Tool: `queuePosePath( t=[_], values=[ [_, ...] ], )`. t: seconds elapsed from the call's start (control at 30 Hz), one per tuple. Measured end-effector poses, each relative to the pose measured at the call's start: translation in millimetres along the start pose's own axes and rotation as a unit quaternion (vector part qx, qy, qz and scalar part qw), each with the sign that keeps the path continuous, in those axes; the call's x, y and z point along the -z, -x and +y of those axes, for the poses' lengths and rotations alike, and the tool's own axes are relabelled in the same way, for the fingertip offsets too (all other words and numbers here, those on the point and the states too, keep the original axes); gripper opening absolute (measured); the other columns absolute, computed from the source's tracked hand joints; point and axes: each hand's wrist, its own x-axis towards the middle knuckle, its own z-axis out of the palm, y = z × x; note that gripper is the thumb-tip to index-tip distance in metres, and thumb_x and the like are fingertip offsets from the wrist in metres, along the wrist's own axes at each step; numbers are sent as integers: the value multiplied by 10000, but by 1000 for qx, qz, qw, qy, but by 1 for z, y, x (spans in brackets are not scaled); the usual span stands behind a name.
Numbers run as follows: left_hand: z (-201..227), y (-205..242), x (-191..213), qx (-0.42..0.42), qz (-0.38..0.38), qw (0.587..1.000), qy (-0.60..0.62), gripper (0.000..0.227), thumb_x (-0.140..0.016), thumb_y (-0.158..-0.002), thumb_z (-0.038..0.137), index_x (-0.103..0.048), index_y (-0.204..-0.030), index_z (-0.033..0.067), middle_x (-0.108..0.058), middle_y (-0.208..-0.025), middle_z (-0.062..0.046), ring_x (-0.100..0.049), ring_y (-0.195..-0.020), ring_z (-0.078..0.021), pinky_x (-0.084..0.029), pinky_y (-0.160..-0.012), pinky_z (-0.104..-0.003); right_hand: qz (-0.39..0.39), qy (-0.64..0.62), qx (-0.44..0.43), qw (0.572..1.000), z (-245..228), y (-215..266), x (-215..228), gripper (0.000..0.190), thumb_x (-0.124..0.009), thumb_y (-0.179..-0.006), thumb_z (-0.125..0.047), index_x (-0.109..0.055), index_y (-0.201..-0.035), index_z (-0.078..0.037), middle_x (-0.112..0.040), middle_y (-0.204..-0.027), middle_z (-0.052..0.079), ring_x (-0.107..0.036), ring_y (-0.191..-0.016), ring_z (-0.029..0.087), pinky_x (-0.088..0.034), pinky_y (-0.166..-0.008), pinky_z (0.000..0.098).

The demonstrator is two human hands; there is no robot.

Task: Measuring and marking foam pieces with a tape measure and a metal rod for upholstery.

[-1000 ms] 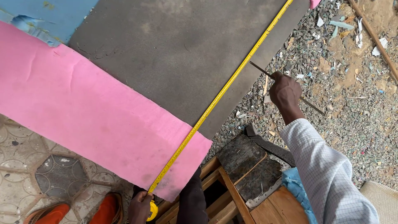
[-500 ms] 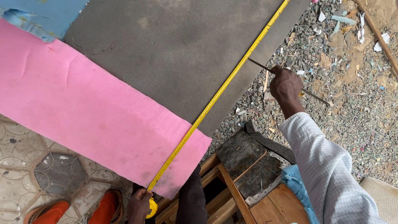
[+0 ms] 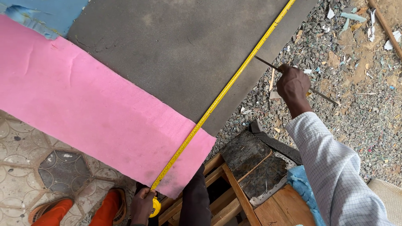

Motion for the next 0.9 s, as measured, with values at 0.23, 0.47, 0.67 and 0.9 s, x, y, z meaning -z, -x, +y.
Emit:
queuePosePath(
  t=[0.23,0.47,0.67,0.9],
  values=[
    [1,1,0,-1,7,1000,2,292,-854,-1105,404,-1020,-1186,178,-1017,-1170,-26,-862,-1038,-255,-593,-897,-436,24,-7,11,1000,7,-3,-2,571,-502,-1354,-80,-839,-1688,-396,-791,-870,36,-512,-600,195,-419,-512,392],
    [7,6,3,10,-5,1000,13,311,-835,-1137,390,-1002,-1216,140,-988,-1154,-69,-834,-1018,-261,-567,-883,-443,16,10,0,1000,10,-21,-2,547,-583,-1318,-48,-840,-1683,-365,-812,-937,45,-596,-658,205,-531,-591,409],
    [8,5,4,21,-10,1000,17,330,-846,-1144,387,-988,-1277,120,-975,-1195,-92,-816,-1028,-271,-560,-865,-452,25,-7,0,1000,12,-30,-2,662,-562,-1268,30,-843,-1681,-404,-849,-991,47,-583,-662,222,-483,-587,405],
    [10,4,5,30,-18,999,12,335,-828,-1180,372,-984,-1291,97,-972,-1247,-110,-828,-1101,-287,-579,-928,-458,2,16,-19,1000,8,-35,-1,692,-564,-1273,22,-807,-1713,-455,-910,-1198,40,-615,-690,220,-518,-591,396]
  ],
)
